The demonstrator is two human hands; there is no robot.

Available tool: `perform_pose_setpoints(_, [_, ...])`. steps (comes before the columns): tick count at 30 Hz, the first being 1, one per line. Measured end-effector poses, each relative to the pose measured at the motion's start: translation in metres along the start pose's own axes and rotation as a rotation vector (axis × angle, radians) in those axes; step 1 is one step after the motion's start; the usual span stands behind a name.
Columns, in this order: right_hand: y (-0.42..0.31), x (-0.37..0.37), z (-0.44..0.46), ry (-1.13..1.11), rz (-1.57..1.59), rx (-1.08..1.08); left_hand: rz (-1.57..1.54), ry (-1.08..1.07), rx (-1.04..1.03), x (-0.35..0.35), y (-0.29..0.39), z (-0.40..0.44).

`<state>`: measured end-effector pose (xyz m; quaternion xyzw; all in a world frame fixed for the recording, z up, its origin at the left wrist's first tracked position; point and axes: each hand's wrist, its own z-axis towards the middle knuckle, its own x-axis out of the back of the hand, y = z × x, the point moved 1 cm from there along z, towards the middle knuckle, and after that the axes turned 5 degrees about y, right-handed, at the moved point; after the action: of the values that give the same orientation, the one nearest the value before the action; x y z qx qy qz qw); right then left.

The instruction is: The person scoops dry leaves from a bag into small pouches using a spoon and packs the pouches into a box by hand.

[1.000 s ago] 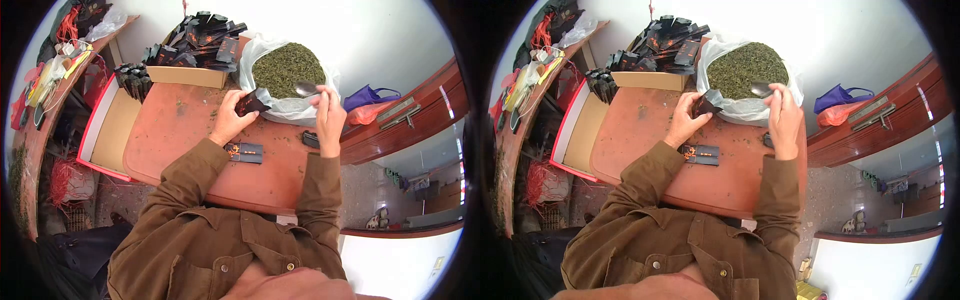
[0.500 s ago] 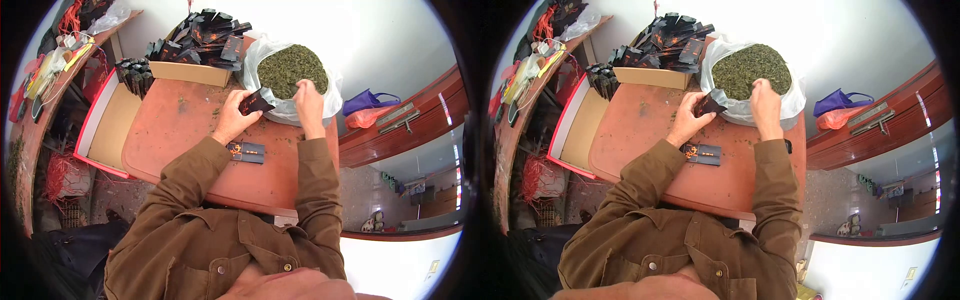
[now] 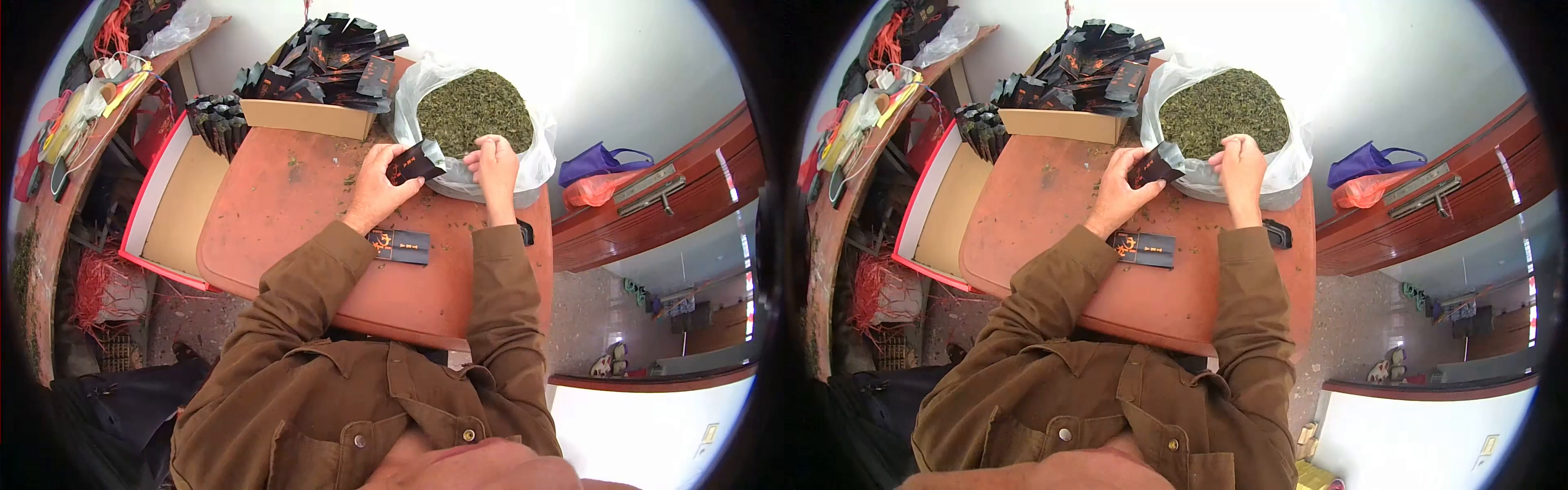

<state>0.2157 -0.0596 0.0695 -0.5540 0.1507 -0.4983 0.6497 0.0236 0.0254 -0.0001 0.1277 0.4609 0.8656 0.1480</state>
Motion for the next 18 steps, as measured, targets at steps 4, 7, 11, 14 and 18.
perform_pose_setpoints(4, [0.009,0.012,0.005,0.056,0.183,-0.097,-0.013,0.008,0.004,-0.001,-0.003,0.000])
perform_pose_setpoints(7, [0.008,0.022,0.008,0.071,0.298,-0.142,-0.011,0.002,0.001,-0.001,0.000,0.000])
perform_pose_setpoints(11, [0.000,0.034,0.010,0.026,0.442,-0.204,-0.009,0.000,0.004,0.000,-0.001,0.000])
perform_pose_setpoints(14, [-0.009,0.038,0.005,-0.069,0.514,-0.198,-0.013,-0.007,0.039,0.000,-0.001,-0.001])
perform_pose_setpoints(18, [-0.019,0.034,-0.003,-0.161,0.554,-0.204,0.015,0.001,0.021,-0.001,-0.002,-0.001])
